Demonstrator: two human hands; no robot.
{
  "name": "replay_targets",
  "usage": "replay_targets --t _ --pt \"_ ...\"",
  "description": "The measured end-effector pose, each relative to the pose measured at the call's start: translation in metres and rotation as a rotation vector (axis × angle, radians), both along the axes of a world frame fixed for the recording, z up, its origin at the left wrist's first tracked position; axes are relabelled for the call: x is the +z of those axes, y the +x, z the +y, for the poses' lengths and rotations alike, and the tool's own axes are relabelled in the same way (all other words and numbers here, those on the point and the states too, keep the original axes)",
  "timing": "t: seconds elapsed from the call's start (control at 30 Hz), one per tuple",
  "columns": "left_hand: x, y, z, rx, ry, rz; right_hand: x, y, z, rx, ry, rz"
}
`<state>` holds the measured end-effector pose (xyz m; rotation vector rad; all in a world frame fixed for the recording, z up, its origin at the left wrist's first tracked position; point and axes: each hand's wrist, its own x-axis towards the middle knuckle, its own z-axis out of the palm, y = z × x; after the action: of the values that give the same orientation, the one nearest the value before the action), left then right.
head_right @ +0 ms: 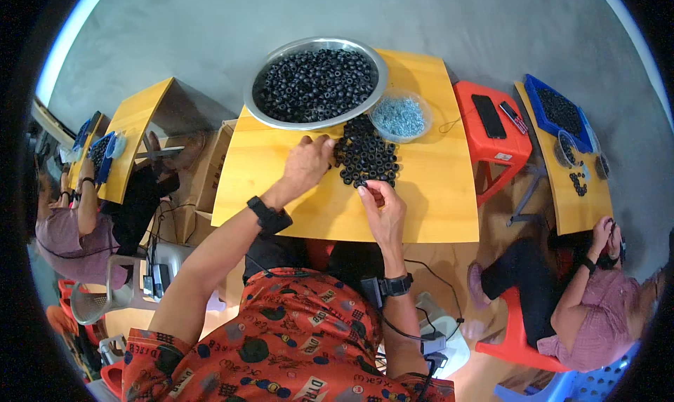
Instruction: The person is assembling small plastic components by inserting small blue pieces into black circular housings at a workstation.
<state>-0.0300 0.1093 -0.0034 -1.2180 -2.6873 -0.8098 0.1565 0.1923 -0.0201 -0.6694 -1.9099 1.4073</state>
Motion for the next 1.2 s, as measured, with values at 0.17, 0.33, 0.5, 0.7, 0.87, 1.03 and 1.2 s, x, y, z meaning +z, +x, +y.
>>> replay_targets --t 0.17,0.33,0.5,0.7,0.87,1.03,1.2 --pt "0.004 -0.03 -0.019 0.024 0.147 -0.628 -0.005 -0.003 0.001 -0.009 -0.038 0.032" --pt "-0.001 -0.031 -0.063 -0.075 0.197 -0.825 0.0 -0.004 -0.001 -0.027 -0.018 -0.001" --pt "-0.023 -0.007 -0.082 -0.044 0.488 -1.011 -0.005 -0.005 -0.004 -0.025 -0.022 0.015" --pt "-0.026 0.021 -0.049 -0.131 0.636 -1.11 -0.007 0.004 -0.001 -0.088 -0.1 0.036" --pt "-0.009 0.031 -0.072 -0.058 0.736 -0.854 0.019 -0.011 -0.022 0.016 0.093 0.032" --pt "0.011 0.056 -0.088 -0.267 0.788 -1.226 0.041 -0.016 -0.051 0.094 0.178 0.005" --pt "-0.002 0.069 -0.101 -0.257 0.853 -1.314 0.037 -0.023 -0.069 0.095 0.367 -0.018"
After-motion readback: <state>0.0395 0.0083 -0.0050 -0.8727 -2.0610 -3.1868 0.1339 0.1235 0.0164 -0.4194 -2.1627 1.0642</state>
